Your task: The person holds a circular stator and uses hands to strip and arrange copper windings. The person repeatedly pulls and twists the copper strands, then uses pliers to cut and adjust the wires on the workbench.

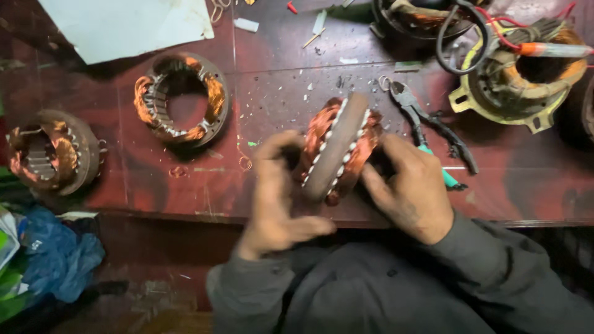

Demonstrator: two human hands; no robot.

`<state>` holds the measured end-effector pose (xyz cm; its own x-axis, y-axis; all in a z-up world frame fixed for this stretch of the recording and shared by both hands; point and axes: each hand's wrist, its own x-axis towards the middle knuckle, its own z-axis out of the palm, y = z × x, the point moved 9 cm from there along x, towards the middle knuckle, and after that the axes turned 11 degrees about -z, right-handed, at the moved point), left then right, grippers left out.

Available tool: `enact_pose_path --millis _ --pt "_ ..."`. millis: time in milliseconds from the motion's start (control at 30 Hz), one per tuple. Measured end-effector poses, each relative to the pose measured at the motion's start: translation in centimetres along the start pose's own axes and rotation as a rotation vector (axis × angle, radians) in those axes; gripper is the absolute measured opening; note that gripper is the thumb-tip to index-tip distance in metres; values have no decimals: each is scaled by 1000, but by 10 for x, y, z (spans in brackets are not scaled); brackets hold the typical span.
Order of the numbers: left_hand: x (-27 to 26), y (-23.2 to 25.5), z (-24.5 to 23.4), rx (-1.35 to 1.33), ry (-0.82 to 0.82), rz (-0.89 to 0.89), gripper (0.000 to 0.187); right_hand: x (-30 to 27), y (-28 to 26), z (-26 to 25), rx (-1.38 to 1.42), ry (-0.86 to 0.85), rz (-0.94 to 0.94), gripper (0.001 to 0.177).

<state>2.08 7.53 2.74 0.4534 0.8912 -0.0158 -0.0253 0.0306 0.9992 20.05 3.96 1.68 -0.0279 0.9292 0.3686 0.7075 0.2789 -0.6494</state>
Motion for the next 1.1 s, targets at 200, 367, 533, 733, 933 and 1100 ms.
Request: enact_pose_path --millis 200,367,533,733,933,1100 --pt "36 -30 -31 16 101 -185 58 -3 8 4 51 16 -4 23" --pt "56 -45 -15 215 52 -268 43 2 6 0 127 38 -6 20" --pt "50 -39 -17 317 188 -261 43 2 5 -1 139 33 -18 19" --pt "40 -27 -17 473 232 -63 44 4 7 1 147 14 13 17" --pt "40 -24 -15 541 173 -41 49 5 11 5 140 -3 37 17" --pt "43 -20 -13 557 174 -118 49 6 10 6 165 -24 37 16"
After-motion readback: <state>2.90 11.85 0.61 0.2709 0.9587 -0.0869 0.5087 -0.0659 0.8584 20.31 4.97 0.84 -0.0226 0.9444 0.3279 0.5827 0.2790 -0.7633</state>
